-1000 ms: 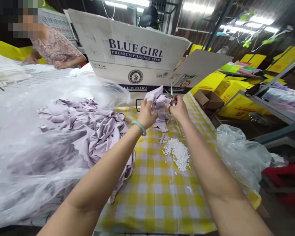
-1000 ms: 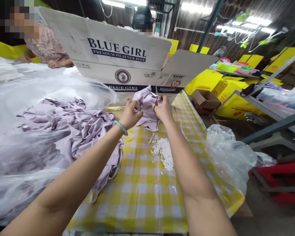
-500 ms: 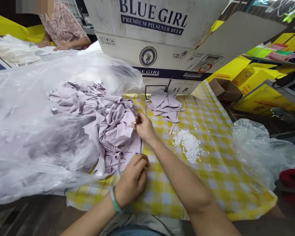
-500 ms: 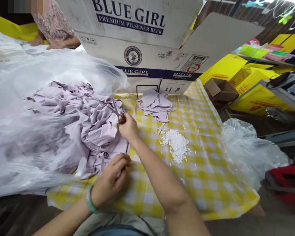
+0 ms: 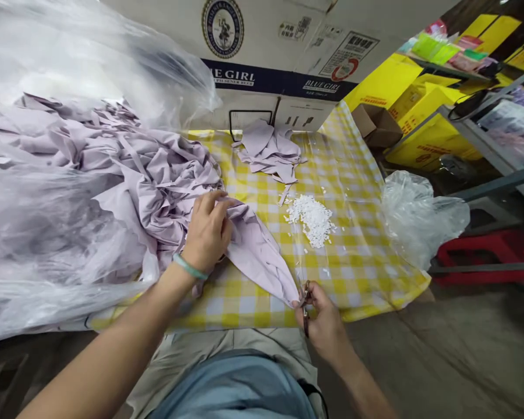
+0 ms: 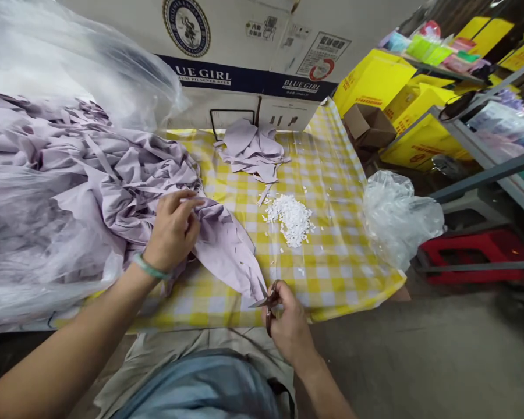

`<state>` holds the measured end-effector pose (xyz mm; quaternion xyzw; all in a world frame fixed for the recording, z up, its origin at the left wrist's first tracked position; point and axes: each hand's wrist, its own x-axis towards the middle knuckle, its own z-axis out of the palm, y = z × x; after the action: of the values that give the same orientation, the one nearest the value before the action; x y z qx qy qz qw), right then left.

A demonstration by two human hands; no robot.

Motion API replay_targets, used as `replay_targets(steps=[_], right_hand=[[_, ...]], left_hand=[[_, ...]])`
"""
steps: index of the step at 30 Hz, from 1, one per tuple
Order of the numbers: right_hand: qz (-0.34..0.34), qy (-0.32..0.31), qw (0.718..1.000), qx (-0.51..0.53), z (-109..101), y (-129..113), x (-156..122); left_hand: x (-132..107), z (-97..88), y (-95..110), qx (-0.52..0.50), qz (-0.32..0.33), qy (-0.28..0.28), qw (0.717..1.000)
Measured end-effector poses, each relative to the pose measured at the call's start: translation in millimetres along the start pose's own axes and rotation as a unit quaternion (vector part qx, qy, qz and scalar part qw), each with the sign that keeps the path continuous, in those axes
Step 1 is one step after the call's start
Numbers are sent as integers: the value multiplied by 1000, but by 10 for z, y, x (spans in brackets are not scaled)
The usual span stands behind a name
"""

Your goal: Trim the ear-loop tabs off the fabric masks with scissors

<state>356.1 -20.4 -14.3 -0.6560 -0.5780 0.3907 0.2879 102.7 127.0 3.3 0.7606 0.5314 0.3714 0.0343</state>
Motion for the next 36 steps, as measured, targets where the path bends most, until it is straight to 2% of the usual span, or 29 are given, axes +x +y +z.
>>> replay_targets(steps=[3, 5, 7, 10, 12, 14, 16, 18, 19, 20, 21, 22, 23, 24, 25, 26, 27, 28, 33, 35, 36], right_hand=[[-25, 27, 997, -61, -87, 56, -40], [-42, 53, 994, -80, -144, 115, -37], [-43, 89, 991, -88, -186, 140, -4], [-45, 148, 986, -60, -182, 1, 117], [-102, 166, 981, -13, -115, -202, 245], [-179, 138, 973, 35, -6, -408, 390], [-210, 85, 972, 58, 110, -537, 525], [-187, 68, 977, 82, 195, -575, 626], [-172, 74, 977, 98, 217, -574, 662], [-161, 84, 976, 117, 227, -570, 687], [-156, 94, 974, 136, 226, -573, 705], [-159, 96, 971, 151, 216, -584, 717], [-166, 95, 968, 160, 201, -607, 725], [-175, 94, 966, 166, 184, -637, 730], [-182, 93, 963, 173, 168, -670, 733], [-187, 94, 961, 179, 156, -700, 735], [-190, 95, 959, 186, 148, -723, 736], [-190, 96, 958, 191, 144, -734, 735], [-184, 94, 958, 199, 156, -655, 693], [-172, 76, 961, 201, 140, -635, 681], [-159, 61, 965, 200, 121, -640, 686]], left_hand=[[300, 82, -213, 67, -25, -56, 996], [440, 33, -311, 80, -19, -92, 992], [472, -74, -264, 74, -1, -110, 991], [289, -215, 131, 58, 50, -86, 993], [67, -245, 488, 35, 114, -61, 991], [-156, -244, 761, -15, 141, -76, 987], [-329, -253, 869, -92, 98, -106, 985], [-437, -294, 828, -185, -14, -143, 972], [-471, -322, 779, -240, -85, -173, 951], [-494, -350, 726, -303, -162, -213, 915], [-509, -370, 681, -377, -237, -258, 857], [-516, -382, 649, -458, -302, -303, 779], [-518, -381, 636, -535, -353, -339, 688], [-516, -371, 639, -601, -388, -359, 600], [-510, -353, 655, -649, -409, -364, 529], [-503, -332, 680, -679, -422, -356, 483], [-495, -312, 708, -693, -432, -343, 464], [-490, -295, 734, -695, -439, -328, 465], [-511, -263, 760, -652, -436, -302, 541], [-531, -261, 740, -628, -418, -298, 585], [-537, -265, 732, -611, -399, -298, 615]])
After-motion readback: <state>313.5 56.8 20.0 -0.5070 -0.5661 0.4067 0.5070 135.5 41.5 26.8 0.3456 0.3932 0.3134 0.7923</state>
